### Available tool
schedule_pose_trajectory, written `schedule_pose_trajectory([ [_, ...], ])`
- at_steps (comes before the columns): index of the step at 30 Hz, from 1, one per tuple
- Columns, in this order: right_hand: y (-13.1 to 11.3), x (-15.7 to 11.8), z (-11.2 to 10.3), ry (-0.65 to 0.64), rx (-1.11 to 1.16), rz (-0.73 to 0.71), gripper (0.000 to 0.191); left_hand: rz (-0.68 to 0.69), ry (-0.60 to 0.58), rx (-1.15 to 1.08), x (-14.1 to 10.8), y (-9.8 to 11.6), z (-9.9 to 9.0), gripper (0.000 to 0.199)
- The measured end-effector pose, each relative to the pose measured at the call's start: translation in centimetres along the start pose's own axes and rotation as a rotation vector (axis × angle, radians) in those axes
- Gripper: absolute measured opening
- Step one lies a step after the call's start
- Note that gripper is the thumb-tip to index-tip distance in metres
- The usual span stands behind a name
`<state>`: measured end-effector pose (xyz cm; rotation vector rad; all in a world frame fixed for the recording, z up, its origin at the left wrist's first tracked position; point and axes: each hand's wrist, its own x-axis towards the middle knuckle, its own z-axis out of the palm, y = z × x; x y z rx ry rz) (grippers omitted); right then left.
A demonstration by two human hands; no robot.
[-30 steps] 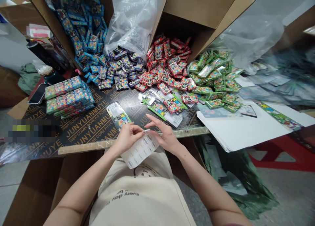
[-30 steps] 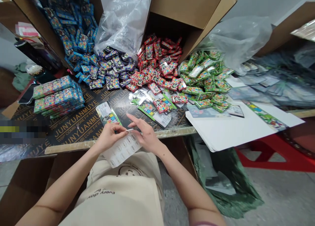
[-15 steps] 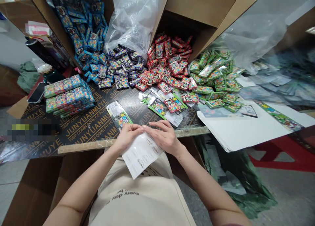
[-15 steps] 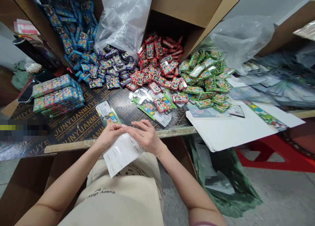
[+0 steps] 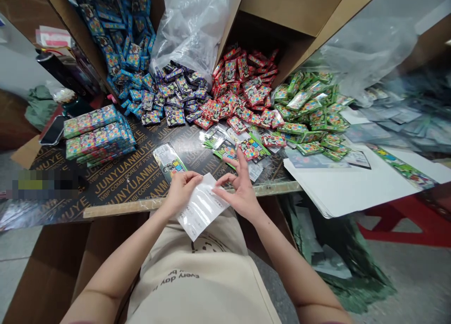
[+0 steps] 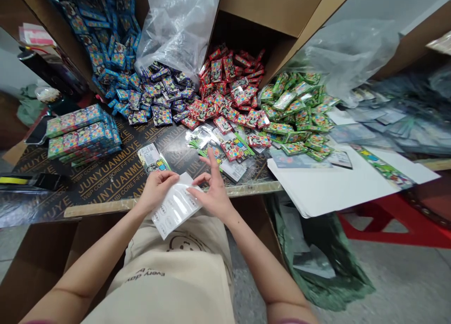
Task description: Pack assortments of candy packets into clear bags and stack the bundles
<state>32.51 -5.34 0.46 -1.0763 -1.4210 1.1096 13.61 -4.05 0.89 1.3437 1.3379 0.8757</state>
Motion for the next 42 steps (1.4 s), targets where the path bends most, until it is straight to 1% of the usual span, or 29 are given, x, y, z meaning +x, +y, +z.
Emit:
schedule_pose_trajectory([
  [2, 0.1, -0.2, 0.4, -0.02, 0.003, 0.009, 0.098, 0.028, -0.021, 0.039, -0.1, -0.1, 0.1, 0.029],
  [4, 0.2, -0.1, 0.6, 0.024, 0.01, 0.003, 0.095, 0.057, -0.039, 0.081, -0.2, -0.2, 0.2, 0.028],
  [7, 0.4, 0.1, 0.5, 0.086, -0.024, -0.014, 0.098, 0.075, -0.049, 0.116, -0.3, -0.4, 0.3, 0.027],
  [8, 0.4, 0.1, 0.6, 0.075, -0.034, -0.008, 0.099, 0.076, -0.046, 0.117, -0.3, -0.4, 0.4, 0.028],
  [11, 0.6, 0.0, 0.7, -0.034, -0.009, 0.06, 0.094, 0.084, -0.045, 0.112, -0.3, -0.5, 0.5, 0.028],
  [12, 0.7, 0.0, 0.8, -0.043, 0.008, 0.076, 0.093, 0.101, -0.032, 0.111, -0.3, -0.5, 0.4, 0.026],
  [13, 0.7, 0.1, 0.7, -0.018, 0.023, 0.078, 0.092, 0.131, 0.004, 0.113, -0.2, -0.6, 0.3, 0.024],
  [14, 0.8, 0.2, 0.6, 0.041, 0.035, 0.068, 0.092, 0.166, 0.063, 0.116, -0.1, -0.7, 0.1, 0.022],
  [15, 0.8, 0.3, 0.4, 0.123, 0.043, 0.049, 0.093, 0.196, 0.142, 0.118, 0.0, -0.9, -0.2, 0.024],
  [16, 0.9, 0.5, 0.2, 0.211, 0.047, 0.026, 0.095, 0.21, 0.226, 0.112, 0.1, -1.1, -0.4, 0.029],
  [17, 0.9, 0.7, 0.0, 0.29, 0.051, 0.005, 0.097, 0.201, 0.293, 0.093, 0.1, -1.4, -0.6, 0.037],
  [18, 0.9, 0.9, -0.2, 0.354, 0.056, -0.011, 0.098, 0.17, 0.329, 0.056, 0.2, -1.7, -0.8, 0.044],
  [19, 0.9, 1.1, -0.3, 0.399, 0.065, -0.021, 0.098, 0.127, 0.328, 0.002, 0.2, -2.0, -0.8, 0.051],
  [21, 0.9, 1.4, -0.3, 0.44, 0.089, -0.026, 0.098, 0.054, 0.257, -0.129, 0.3, -2.5, -0.7, 0.061],
  [23, 1.0, 1.5, -0.1, 0.441, 0.123, -0.016, 0.098, 0.042, 0.205, -0.215, 0.2, -2.6, -0.4, 0.068],
  [24, 1.1, 1.5, 0.1, 0.436, 0.143, -0.007, 0.098, 0.057, 0.222, -0.219, 0.2, -2.6, -0.3, 0.069],
  [27, 1.4, 1.4, 0.4, 0.424, 0.205, 0.03, 0.101, 0.12, 0.384, -0.134, 0.4, -2.2, -0.3, 0.07],
  [28, 1.5, 1.3, 0.4, 0.426, 0.223, 0.045, 0.101, 0.132, 0.418, -0.118, 0.5, -2.1, -0.4, 0.07],
  [29, 1.6, 1.3, 0.4, 0.43, 0.238, 0.06, 0.102, 0.14, 0.422, -0.129, 0.6, -2.0, -0.6, 0.07],
  [32, 1.9, 1.3, 0.1, 0.447, 0.262, 0.09, 0.104, 0.166, 0.359, -0.249, 0.6, -1.7, -0.8, 0.069],
  [34, 2.2, 1.2, 0.0, 0.449, 0.261, 0.1, 0.105, 0.197, 0.352, -0.318, 0.3, -1.3, -0.7, 0.067],
  [36, 2.4, 1.0, 0.1, 0.432, 0.238, 0.108, 0.105, 0.204, 0.315, -0.345, 0.1, -0.7, -0.5, 0.063],
  [39, 2.5, 0.9, 0.3, 0.346, 0.142, 0.109, 0.104, 0.146, 0.197, -0.283, -0.1, -0.1, -0.6, 0.046],
  [41, 2.3, 0.8, 0.3, 0.317, 0.017, 0.063, 0.103, 0.072, 0.17, -0.234, 0.0, 0.0, -0.8, 0.038],
  [42, 2.1, 0.8, 0.2, 0.328, -0.061, 0.025, 0.104, 0.035, 0.172, -0.23, 0.0, 0.0, -1.0, 0.038],
])
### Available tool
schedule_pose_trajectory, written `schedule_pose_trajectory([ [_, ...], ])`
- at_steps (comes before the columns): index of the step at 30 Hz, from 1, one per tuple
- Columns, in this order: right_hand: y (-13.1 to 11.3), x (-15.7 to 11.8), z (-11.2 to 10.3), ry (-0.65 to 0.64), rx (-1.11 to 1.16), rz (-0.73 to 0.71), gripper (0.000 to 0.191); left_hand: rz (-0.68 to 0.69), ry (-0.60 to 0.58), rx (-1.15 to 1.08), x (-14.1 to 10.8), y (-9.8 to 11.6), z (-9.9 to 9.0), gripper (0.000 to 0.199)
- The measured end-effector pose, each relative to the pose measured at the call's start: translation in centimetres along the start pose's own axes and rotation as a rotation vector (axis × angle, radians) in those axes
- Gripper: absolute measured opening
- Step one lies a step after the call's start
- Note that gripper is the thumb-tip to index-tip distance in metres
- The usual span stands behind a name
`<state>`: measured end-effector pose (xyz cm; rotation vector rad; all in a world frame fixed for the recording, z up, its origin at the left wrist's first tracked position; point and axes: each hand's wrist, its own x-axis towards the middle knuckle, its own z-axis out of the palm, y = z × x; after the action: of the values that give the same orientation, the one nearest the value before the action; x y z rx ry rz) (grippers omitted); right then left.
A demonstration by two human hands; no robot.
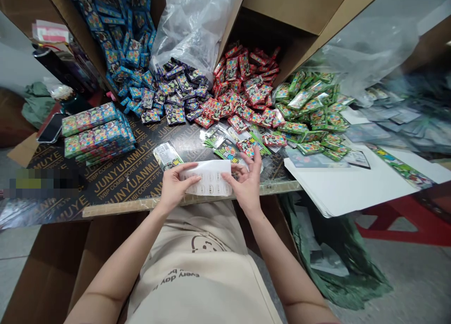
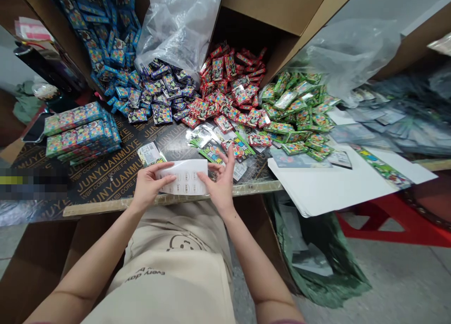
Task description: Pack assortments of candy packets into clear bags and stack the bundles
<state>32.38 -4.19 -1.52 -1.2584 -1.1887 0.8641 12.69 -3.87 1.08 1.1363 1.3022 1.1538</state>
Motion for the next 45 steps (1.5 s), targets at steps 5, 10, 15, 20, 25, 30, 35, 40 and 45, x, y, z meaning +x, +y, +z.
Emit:
schedule_pose_trajectory([
  [5, -1.0, 0.1, -0.6, 0.073, -0.146, -0.152, 0.099, -0.048, 0.037, -0.009, 0.2, -0.3, -0.6, 0.038],
  [10, -1.2, -0.1, -0.3, -0.09, 0.055, -0.084, 0.101, -0.086, 0.025, -0.002, 0.0, -0.1, -0.4, 0.036],
  [15, -1.3, 0.0, -0.1, -0.135, 0.136, -0.069, 0.108, -0.092, 0.039, 0.067, 0.3, -0.6, -0.4, 0.029],
  [20, -1.3, 0.3, -0.9, -0.04, -0.132, -0.196, 0.108, 0.147, 0.166, 0.376, 0.7, -0.5, -1.4, 0.014],
  [25, -1.5, 0.2, -1.1, -0.254, -0.051, -0.252, 0.111, 0.253, 0.065, 0.518, 0.3, 0.4, -1.7, 0.013],
  [30, -2.1, 0.1, -0.3, -0.254, 0.047, -0.046, 0.096, 0.224, -0.054, 0.535, 0.0, 0.5, -0.7, 0.025],
  [35, -2.4, 1.0, -0.8, -0.313, 0.096, -0.001, 0.11, 0.192, -0.046, 0.46, 0.6, 0.8, -1.0, 0.032],
  [40, -2.0, 1.0, -1.4, -0.398, 0.111, 0.057, 0.1, 0.086, -0.138, 0.369, 0.7, 1.2, -1.4, 0.021],
  [45, -0.1, 3.6, -3.4, -0.224, -0.216, -0.117, 0.093, -0.051, -0.181, 0.306, 2.2, -0.5, -1.6, 0.024],
])
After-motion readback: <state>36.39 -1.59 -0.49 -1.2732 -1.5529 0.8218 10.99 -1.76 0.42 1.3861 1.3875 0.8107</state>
